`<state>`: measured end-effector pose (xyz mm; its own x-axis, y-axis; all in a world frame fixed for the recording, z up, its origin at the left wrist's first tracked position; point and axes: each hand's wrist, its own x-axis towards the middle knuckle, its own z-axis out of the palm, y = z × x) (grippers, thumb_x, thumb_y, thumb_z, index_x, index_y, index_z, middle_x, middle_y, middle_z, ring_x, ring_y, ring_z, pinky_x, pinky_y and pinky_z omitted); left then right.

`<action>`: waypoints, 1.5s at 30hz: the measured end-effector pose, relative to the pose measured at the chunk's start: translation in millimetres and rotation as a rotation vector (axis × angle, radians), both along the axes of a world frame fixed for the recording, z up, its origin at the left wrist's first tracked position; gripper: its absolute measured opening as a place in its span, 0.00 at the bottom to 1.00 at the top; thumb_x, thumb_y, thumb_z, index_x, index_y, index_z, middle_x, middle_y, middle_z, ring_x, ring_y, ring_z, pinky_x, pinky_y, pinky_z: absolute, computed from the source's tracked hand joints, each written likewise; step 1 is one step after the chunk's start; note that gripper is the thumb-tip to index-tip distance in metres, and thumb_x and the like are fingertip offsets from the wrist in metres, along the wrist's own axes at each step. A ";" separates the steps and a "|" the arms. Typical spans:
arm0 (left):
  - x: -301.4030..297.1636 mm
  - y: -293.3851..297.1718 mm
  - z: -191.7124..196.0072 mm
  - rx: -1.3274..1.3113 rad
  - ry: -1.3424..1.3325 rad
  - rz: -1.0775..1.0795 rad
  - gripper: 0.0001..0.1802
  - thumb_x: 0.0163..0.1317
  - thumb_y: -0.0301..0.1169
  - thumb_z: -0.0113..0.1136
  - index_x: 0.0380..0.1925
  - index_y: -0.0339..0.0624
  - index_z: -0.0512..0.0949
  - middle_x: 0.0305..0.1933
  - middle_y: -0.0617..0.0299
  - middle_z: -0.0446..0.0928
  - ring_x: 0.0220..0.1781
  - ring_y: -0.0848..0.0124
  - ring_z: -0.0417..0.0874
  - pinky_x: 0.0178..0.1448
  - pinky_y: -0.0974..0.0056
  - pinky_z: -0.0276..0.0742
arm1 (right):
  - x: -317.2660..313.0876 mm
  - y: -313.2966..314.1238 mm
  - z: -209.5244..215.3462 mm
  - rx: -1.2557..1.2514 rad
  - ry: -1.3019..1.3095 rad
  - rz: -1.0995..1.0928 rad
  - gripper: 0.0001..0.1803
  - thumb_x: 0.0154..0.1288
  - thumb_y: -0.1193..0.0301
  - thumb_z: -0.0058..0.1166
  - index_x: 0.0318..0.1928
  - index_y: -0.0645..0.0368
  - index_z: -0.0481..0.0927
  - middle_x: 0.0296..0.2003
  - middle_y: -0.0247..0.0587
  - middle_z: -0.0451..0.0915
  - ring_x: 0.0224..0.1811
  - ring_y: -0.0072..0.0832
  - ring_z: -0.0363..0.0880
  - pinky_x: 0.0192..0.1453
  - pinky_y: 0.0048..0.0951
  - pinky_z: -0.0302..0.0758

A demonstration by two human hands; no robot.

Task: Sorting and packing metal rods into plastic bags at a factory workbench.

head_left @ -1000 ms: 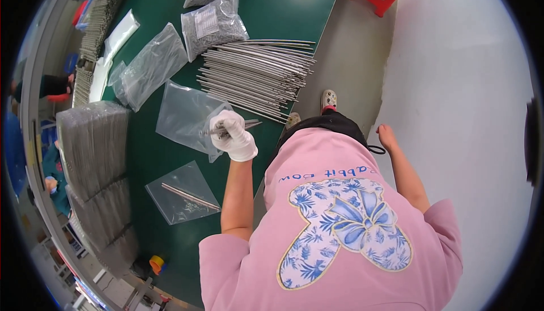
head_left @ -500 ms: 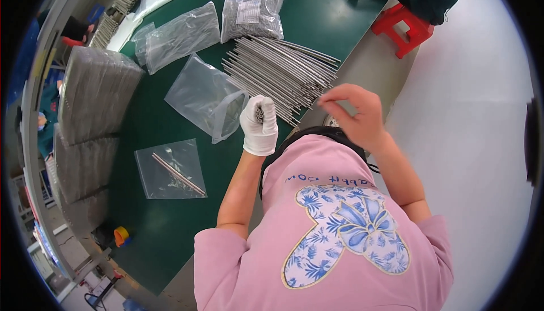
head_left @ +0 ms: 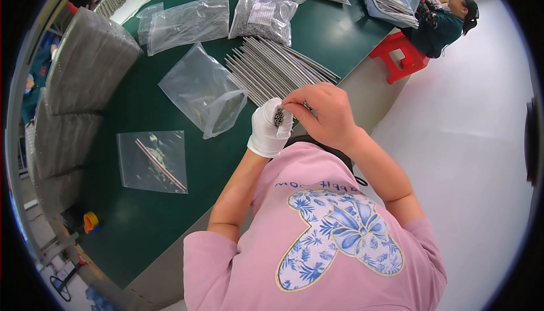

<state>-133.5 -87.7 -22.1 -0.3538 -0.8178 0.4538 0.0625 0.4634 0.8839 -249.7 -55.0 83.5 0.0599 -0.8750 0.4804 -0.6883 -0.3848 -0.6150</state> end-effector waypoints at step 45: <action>-8.8 -4.5 -3.3 0.030 0.003 -0.043 0.10 0.51 0.34 0.57 0.22 0.41 0.69 0.18 0.55 0.65 0.19 0.55 0.68 0.23 0.59 0.65 | -6.2 -4.8 -0.5 -0.076 0.186 0.027 0.03 0.46 0.75 0.57 0.25 0.57 0.76 0.20 0.35 0.76 0.21 0.30 0.74 0.28 0.27 0.67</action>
<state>-142.4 -92.2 -25.4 -0.3875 -0.8150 0.4309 0.0847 0.4339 0.8969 -255.9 -59.8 83.0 0.1772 -0.8336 0.5232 -0.7762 -0.4452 -0.4464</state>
